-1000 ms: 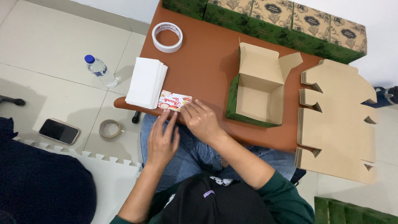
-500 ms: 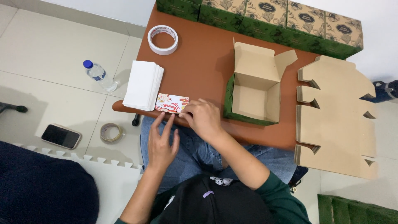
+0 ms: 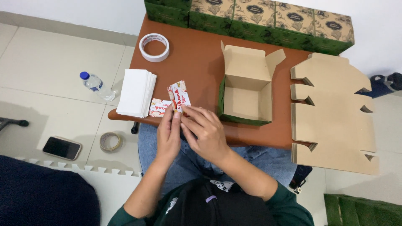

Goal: Folding cardboard templates into small boxes and applying decorative stickers.

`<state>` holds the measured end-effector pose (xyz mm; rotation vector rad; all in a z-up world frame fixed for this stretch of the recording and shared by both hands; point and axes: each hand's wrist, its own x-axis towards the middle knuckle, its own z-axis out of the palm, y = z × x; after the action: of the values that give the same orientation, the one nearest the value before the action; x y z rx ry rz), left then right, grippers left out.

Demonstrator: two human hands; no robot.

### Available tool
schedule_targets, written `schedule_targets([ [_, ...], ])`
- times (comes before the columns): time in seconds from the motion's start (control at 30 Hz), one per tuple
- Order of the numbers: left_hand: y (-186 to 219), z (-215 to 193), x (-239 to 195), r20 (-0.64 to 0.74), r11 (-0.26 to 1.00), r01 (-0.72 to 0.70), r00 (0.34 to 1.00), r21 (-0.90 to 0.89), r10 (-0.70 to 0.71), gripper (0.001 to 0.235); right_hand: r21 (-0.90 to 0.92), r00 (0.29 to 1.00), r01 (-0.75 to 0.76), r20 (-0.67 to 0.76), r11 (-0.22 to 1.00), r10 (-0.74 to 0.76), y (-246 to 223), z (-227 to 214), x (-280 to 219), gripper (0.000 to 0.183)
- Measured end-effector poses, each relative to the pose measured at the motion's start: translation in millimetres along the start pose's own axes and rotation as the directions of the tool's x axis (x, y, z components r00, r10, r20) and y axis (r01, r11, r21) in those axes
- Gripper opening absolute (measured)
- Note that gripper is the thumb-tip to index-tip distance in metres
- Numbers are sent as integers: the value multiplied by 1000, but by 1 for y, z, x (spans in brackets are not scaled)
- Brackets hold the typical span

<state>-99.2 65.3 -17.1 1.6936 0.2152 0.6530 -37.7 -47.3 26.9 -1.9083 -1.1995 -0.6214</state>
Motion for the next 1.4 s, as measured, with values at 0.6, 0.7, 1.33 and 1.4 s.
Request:
schedule_targets([
  [0.6,59,93,126,609,977,-60,789,206,-80,24,356,729,-676,201,645,654,138,-156,5,20],
  [0.7,62,101,127,582,816,-246,802,524,-132,36,118,760,-637,266,762,593,139,-158,8,20],
  [1.33,-41,171,122,639,119,-670,738,733,215,13,-507,762,35,571,862,305,212,-73,-13,12],
  [1.4,-41,170,123,643,148,-669,742,728,189,15,-547,772,73,561,834,300,212,-72,-15,12],
])
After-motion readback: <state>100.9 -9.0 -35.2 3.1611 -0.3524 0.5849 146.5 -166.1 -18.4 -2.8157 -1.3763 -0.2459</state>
